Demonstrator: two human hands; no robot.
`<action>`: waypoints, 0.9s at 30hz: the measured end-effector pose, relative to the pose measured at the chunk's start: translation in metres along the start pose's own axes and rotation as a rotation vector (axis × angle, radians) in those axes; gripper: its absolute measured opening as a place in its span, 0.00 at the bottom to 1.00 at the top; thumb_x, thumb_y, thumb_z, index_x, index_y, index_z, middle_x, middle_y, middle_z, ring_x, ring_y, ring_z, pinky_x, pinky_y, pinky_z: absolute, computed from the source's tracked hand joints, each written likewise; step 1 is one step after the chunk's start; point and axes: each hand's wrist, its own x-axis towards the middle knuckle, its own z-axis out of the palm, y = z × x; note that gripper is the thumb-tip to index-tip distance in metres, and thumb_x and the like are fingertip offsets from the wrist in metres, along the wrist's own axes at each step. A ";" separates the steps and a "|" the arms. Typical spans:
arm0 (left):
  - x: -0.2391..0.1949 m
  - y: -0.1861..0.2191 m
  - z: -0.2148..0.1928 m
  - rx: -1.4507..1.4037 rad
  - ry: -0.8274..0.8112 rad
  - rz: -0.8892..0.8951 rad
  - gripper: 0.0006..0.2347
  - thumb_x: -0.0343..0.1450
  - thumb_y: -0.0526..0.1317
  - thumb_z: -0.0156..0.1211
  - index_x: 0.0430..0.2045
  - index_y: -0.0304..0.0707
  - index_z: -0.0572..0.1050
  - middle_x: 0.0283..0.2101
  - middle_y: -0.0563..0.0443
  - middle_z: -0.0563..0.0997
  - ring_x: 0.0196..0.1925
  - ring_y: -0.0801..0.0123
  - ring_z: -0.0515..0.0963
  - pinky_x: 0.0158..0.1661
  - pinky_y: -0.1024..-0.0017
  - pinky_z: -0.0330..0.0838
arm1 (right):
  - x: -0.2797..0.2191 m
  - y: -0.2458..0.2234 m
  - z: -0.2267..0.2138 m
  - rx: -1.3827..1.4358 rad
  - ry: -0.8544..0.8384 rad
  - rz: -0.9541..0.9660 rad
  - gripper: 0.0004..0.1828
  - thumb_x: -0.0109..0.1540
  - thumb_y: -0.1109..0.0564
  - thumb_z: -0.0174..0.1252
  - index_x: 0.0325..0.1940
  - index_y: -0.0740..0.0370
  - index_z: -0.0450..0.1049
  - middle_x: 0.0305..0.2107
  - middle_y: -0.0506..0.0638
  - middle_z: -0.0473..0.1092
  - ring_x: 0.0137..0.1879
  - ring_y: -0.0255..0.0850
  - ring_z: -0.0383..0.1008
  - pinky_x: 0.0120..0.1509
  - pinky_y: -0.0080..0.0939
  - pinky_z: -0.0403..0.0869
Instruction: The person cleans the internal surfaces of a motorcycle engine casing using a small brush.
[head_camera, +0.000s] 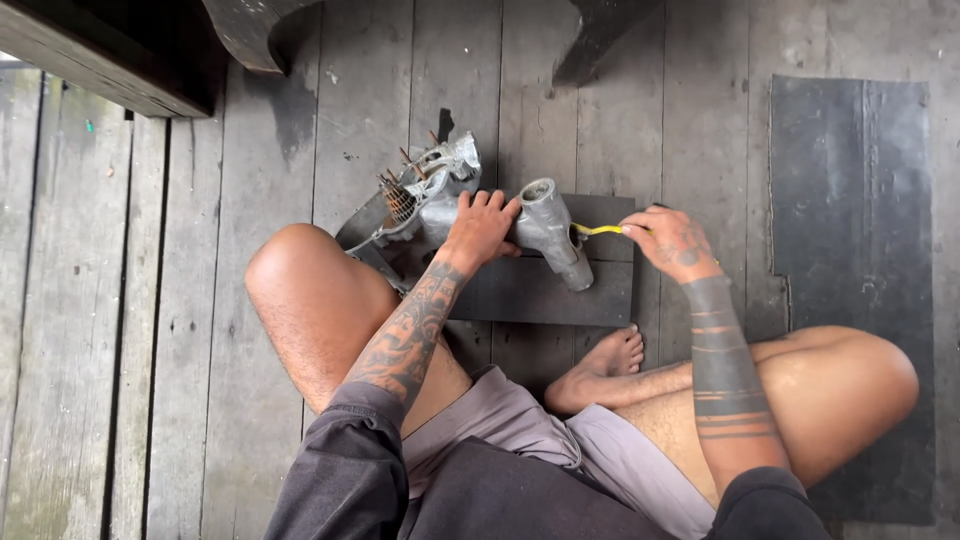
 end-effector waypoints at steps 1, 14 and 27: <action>-0.003 -0.001 -0.002 0.009 0.013 0.003 0.34 0.59 0.62 0.71 0.55 0.49 0.67 0.53 0.48 0.71 0.60 0.51 0.70 0.62 0.44 0.54 | 0.002 -0.010 0.016 -0.003 0.015 -0.003 0.11 0.68 0.49 0.56 0.49 0.48 0.82 0.33 0.54 0.76 0.47 0.55 0.78 0.49 0.54 0.75; 0.000 0.003 -0.004 -0.004 -0.010 0.014 0.33 0.60 0.62 0.69 0.54 0.48 0.66 0.51 0.46 0.73 0.60 0.50 0.71 0.61 0.46 0.56 | 0.004 -0.017 0.032 0.143 0.010 0.041 0.14 0.66 0.45 0.54 0.46 0.48 0.83 0.39 0.51 0.80 0.51 0.52 0.79 0.57 0.50 0.76; 0.005 -0.006 0.010 -0.014 -0.038 0.011 0.38 0.57 0.67 0.67 0.56 0.47 0.64 0.54 0.47 0.71 0.63 0.50 0.69 0.64 0.46 0.54 | 0.013 0.014 0.046 0.491 -0.208 0.085 0.09 0.63 0.53 0.59 0.36 0.56 0.83 0.20 0.49 0.75 0.32 0.40 0.74 0.43 0.43 0.75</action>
